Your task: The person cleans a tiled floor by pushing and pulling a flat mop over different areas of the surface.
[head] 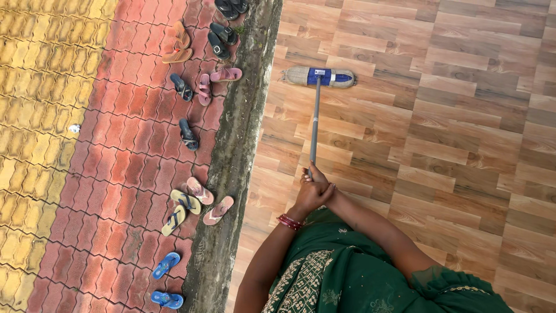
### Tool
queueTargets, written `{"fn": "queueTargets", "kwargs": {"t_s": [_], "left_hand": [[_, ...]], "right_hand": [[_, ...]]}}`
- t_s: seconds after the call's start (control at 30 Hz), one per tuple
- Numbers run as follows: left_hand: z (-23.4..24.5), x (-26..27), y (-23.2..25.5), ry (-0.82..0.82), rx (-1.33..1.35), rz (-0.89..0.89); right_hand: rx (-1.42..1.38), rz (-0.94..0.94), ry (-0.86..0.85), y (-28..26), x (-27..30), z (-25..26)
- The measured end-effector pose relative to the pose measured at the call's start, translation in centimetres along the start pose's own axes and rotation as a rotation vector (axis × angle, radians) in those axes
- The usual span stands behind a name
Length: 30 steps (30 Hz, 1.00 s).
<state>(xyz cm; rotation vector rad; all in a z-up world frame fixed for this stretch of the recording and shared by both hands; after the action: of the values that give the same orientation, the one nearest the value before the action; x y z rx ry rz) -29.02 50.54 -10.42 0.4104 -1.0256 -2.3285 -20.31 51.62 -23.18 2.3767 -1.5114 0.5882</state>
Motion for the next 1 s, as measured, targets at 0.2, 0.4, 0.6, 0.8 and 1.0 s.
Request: {"fn": "queueTargets", "kwargs": {"t_s": [0.2, 0.4, 0.6, 0.8, 1.0], "left_hand": [[4.2, -3.2, 2.4, 0.032, 0.057, -0.001], [10.0, -3.3, 7.6, -0.159, 0.246, 0.239], [11.7, -4.8, 8.2, -0.023, 0.224, 0.084], [12.4, -6.7, 5.3, 0.012, 0.241, 0.111], [12.4, -11.8, 0.7, -0.038, 0.070, -0.157]], "right_hand": [[-0.171, -0.023, -0.025, -1.9, -1.7, -1.5], [-0.227, -0.098, -0.054, -1.2, -1.3, -3.7], [-0.210, -0.140, -0.080, -1.9, -2.6, -4.0], [-0.244, -0.152, -0.083, -3.5, -4.0, -5.9], [-0.305, -0.072, -0.085, -9.0, -8.7, -5.9]]}}
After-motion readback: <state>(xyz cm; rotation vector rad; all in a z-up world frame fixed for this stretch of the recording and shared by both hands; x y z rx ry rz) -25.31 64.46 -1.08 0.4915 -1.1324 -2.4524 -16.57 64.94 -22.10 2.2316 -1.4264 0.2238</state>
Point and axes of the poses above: each hand's wrist, its own x-axis away from the middle knuckle, its own z-axis out of the back of the hand, y = z × x, the point moved 1 cm from there along -x, towards the middle knuckle, and after that the axes turned 11 degrees about -y, right-handed, at the moved point
